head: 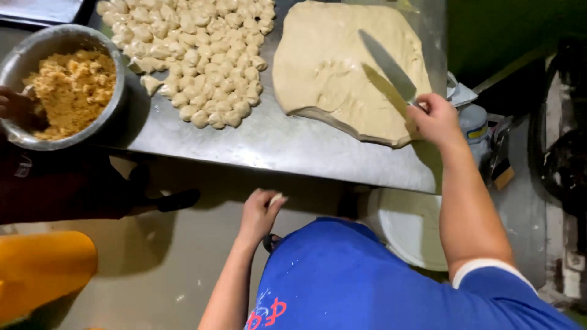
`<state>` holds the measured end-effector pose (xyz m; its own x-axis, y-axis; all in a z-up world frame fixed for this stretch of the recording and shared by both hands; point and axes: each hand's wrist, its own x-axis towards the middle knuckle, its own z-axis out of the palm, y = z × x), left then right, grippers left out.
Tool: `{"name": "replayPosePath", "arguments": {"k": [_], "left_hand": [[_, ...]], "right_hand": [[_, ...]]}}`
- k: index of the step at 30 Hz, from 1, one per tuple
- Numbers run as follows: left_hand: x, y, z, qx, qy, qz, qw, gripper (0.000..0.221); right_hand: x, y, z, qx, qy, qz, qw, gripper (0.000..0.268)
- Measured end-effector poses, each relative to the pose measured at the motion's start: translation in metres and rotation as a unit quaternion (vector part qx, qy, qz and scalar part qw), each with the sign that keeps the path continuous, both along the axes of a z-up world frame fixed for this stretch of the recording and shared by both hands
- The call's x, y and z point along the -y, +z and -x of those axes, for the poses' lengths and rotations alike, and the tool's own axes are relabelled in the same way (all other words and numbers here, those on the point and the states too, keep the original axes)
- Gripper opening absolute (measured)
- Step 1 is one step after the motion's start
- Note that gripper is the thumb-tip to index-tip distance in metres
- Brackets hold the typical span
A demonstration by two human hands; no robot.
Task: Portioning and shaping dough into small balls on a bakery work table
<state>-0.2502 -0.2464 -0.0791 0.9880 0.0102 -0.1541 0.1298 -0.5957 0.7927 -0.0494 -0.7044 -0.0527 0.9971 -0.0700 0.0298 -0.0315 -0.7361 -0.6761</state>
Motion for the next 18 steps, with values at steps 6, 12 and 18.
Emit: {"name": "replayPosePath", "arguments": {"k": [6,12,18], "left_hand": [[0.168,-0.003,-0.125,0.380,-0.029,-0.072,0.922,0.028],[0.278,-0.019,-0.168,0.495,-0.057,-0.187,0.846,0.033],[0.297,-0.037,-0.148,0.472,-0.054,-0.239,0.847,0.046]], "right_hand": [[0.071,0.011,0.031,-0.015,0.135,-0.129,0.982,0.027],[0.080,0.020,-0.026,0.023,0.245,0.145,0.958,0.038],[-0.032,0.074,-0.054,-0.152,0.381,0.303,0.860,0.040]]}}
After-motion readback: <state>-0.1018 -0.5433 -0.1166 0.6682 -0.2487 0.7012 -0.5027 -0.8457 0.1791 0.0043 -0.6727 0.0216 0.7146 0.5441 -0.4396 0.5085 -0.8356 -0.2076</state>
